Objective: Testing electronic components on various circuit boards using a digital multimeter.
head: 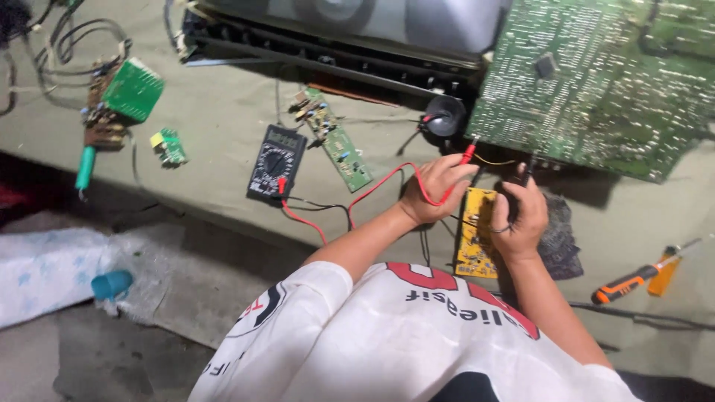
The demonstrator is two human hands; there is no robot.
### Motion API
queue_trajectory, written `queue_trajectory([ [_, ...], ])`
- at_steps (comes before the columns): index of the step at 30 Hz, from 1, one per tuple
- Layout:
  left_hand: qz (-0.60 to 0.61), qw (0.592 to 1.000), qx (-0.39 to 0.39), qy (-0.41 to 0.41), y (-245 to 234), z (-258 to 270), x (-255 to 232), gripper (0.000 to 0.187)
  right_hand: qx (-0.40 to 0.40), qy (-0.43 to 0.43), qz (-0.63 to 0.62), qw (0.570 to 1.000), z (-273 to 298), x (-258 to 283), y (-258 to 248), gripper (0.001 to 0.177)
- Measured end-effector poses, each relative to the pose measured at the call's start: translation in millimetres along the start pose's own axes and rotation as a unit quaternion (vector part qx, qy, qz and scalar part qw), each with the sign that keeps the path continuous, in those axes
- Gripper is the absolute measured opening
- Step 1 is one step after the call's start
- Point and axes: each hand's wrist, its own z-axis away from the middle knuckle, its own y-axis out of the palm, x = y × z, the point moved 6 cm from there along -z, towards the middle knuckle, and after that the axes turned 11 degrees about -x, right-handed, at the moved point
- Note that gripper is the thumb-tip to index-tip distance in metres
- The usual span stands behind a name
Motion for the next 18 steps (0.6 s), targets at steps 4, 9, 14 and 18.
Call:
queue_trajectory([
  [4,0.020,1.000,0.022,0.008,-0.6,2.3,4.2,0.033,-0.015,0.013,0.016,1.000,-2.9,3.0,-2.3,0.021],
  [9,0.005,1.000,0.027,0.010,-5.8,-7.7,-6.6,0.032,-0.026,0.014,-0.010,1.000,-15.0,16.9,-2.1,0.018],
  [14,-0.002,1.000,0.022,0.008,-3.7,-6.5,-6.1,0.031,-0.028,0.019,-0.018,0.999,-18.5,19.5,-3.8,0.019],
  [18,-0.005,1.000,0.019,0.008,-2.0,-2.9,-3.0,0.031,-0.027,0.015,-0.014,0.999,-18.9,19.6,-2.6,0.019],
])
